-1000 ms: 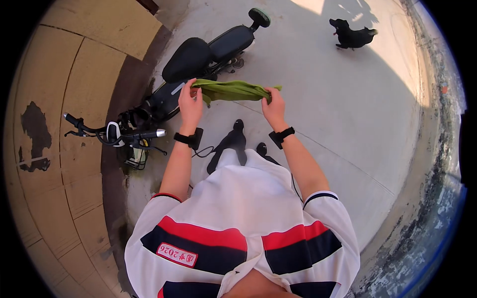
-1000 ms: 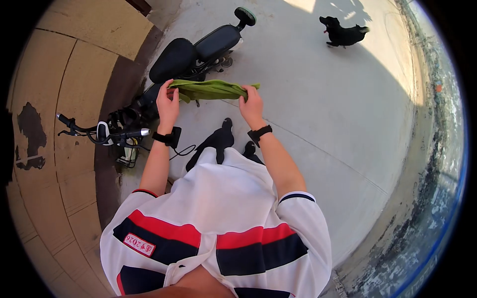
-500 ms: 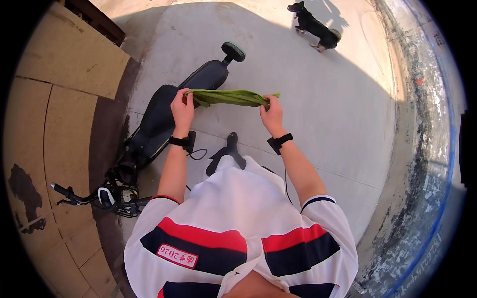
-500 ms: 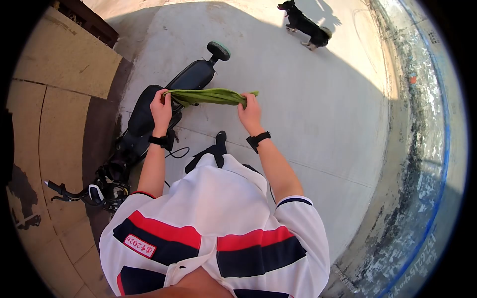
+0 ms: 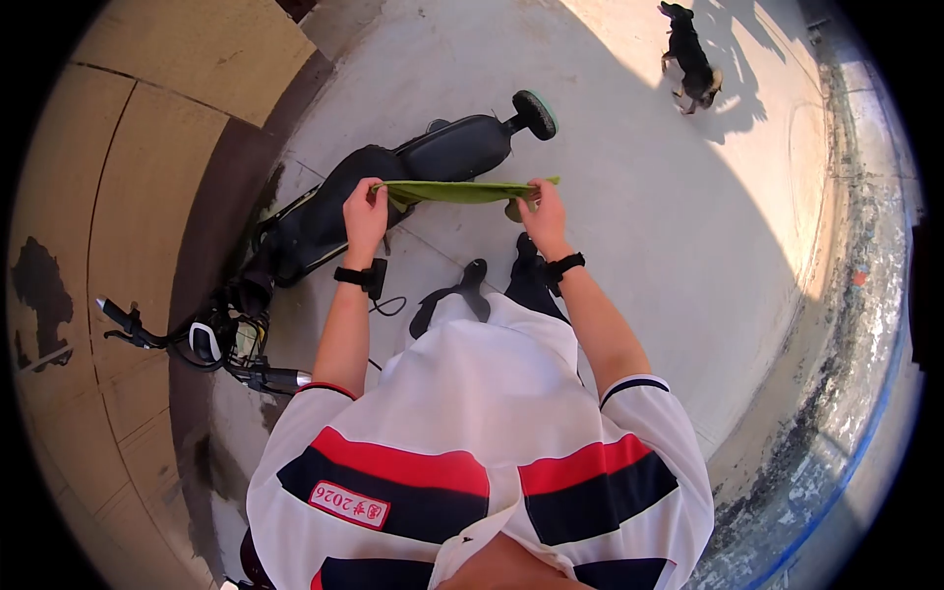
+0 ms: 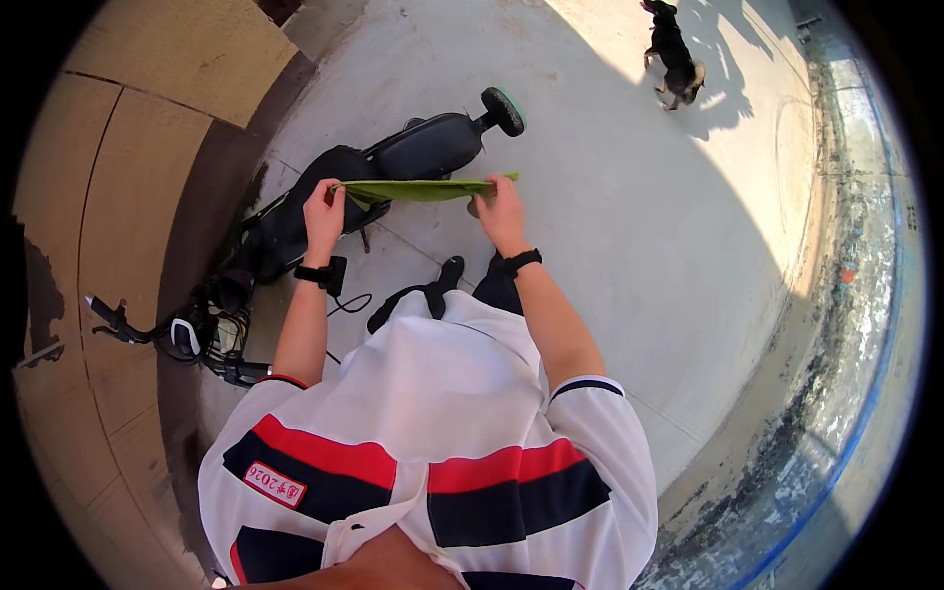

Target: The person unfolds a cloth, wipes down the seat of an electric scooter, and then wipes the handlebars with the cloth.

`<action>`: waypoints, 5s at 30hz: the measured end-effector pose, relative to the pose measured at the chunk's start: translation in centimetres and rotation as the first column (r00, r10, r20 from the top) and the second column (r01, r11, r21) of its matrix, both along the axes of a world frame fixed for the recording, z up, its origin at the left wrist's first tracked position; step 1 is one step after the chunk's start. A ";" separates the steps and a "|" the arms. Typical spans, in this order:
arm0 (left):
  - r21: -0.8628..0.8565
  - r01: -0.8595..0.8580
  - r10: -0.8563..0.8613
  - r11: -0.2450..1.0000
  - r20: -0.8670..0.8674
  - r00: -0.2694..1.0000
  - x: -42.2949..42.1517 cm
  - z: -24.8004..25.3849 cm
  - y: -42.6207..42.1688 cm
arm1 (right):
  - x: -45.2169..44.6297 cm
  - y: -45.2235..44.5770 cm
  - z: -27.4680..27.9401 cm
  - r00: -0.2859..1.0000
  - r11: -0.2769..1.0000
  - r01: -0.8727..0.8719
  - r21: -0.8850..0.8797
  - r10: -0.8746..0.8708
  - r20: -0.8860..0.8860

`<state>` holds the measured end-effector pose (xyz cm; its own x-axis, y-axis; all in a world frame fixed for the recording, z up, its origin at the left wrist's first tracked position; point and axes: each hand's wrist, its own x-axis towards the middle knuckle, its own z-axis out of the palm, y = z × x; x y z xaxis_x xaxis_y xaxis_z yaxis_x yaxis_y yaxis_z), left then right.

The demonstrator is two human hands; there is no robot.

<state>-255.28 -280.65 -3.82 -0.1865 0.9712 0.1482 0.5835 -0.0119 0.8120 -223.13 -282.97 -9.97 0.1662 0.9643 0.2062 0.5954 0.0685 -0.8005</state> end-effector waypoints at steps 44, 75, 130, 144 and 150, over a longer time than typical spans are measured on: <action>-0.187 -0.447 0.443 0.875 -0.066 0.894 -20.5 -10.6 -1.8 | -19.5 8.2 -1.8 0.884 0.863 -0.405 -0.303 0.454 0.112; -0.323 -0.023 -0.069 0.946 -0.269 0.961 -14.3 -14.8 3.3 | -15.7 8.5 -4.1 0.925 0.896 -0.262 -0.359 0.339 0.171; -0.004 -0.814 0.810 0.581 0.094 0.579 -9.7 4.2 -22.7 | -26.6 8.3 -4.4 0.614 0.611 -0.788 -0.067 0.789 -0.023; 0.205 -0.952 0.955 0.229 0.140 0.260 -13.9 2.2 -39.9 | -36.1 -9.0 5.2 0.225 0.243 -0.964 0.111 0.962 -0.157; 0.218 -0.909 0.926 0.355 0.048 0.374 -19.3 0.6 -44.0 | -39.8 -17.9 7.5 0.144 0.143 -0.971 0.192 0.990 -0.011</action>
<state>-274.61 -324.67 -3.21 -0.9251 0.1538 0.3471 0.3788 0.4350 0.8169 -262.97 -300.84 -2.47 -0.8728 0.2990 0.3857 -0.1344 0.6125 -0.7790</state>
